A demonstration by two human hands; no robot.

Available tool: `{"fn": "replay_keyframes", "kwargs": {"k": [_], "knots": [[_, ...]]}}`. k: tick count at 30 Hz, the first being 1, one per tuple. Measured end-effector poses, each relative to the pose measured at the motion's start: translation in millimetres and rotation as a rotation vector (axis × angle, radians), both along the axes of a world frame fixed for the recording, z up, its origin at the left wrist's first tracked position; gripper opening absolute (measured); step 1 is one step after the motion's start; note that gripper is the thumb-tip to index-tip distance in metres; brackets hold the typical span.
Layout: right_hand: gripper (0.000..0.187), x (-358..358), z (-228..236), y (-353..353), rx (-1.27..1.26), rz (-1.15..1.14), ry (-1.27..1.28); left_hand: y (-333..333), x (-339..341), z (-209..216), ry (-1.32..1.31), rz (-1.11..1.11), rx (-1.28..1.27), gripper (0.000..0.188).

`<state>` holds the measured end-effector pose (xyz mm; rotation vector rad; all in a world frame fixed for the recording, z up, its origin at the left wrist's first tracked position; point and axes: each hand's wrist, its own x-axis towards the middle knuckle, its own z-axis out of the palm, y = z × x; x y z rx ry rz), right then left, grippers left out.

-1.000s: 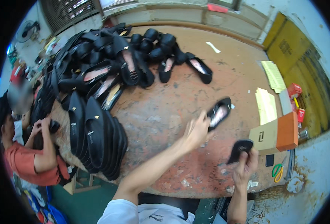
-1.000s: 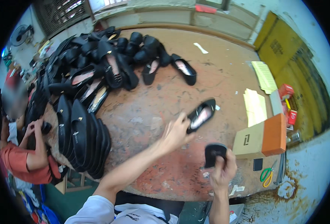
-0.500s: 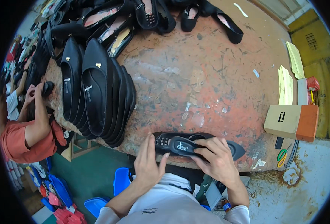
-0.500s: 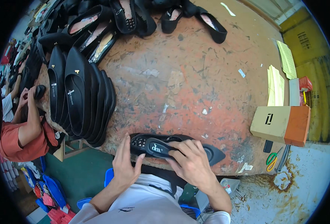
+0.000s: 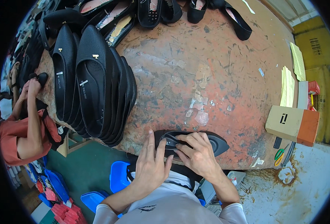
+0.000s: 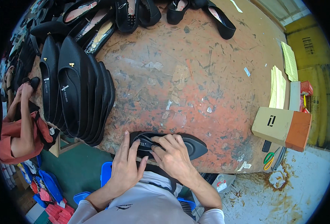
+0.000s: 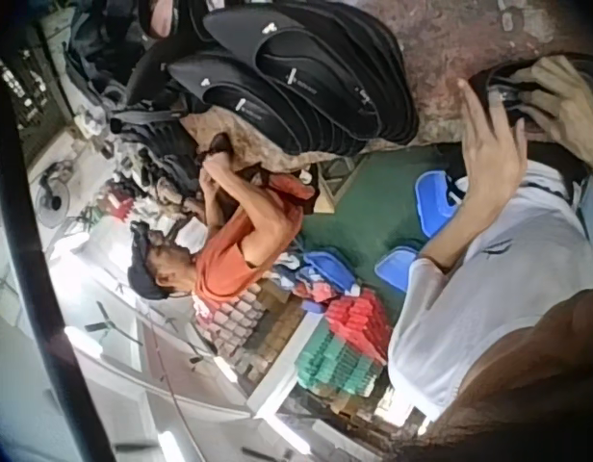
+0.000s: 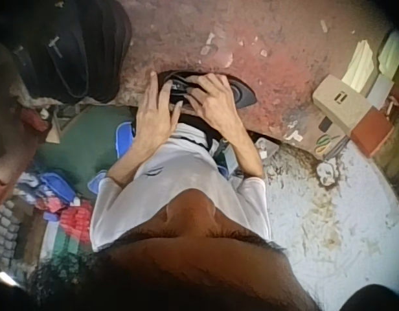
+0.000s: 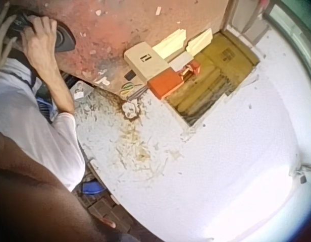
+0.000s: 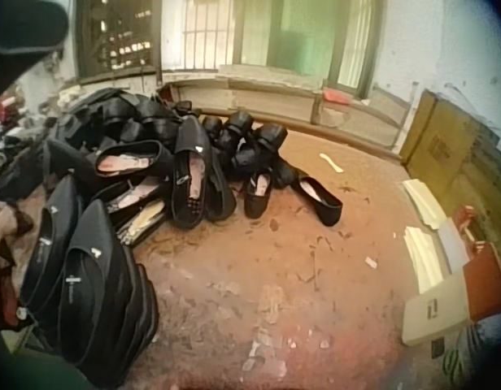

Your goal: The person inserts insoles into shoes by hand and presses them into place.

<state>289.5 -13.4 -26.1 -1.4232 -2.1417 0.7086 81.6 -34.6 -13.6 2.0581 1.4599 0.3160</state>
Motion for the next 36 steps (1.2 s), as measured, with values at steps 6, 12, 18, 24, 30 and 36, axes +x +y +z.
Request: {"fn": "replay_keyframes", "kwargs": {"k": [6,12,18,24,30,36], "knots": [[0.023,-4.5,-2.3,3.8,0.01,0.006,-0.037,16.6,8.0,5.6,0.149,-0.052,0.035,0.056],[0.063,4.5,24.7,-16.6,-0.038,-0.448,-0.394,22.0,19.1,6.8,0.335,-0.091,0.02,0.059],[0.058,17.6,13.3,-18.0,-0.103,-0.564,-0.425,17.3,18.5,4.6,0.354,-0.108,0.067,0.059],[0.065,14.9,-3.1,-28.8,-0.114,-0.553,-0.488,23.4,18.3,3.6,0.251,-0.114,0.07,0.054],[0.054,45.8,30.2,22.6,-0.245,-0.448,-0.305,23.6,21.4,11.3,0.065,-0.428,-0.017,0.046],[0.059,4.1,88.1,-9.2,-0.287,-0.329,-0.465,-2.9,89.3,-49.4,-0.326,-0.491,0.035,0.043]]}}
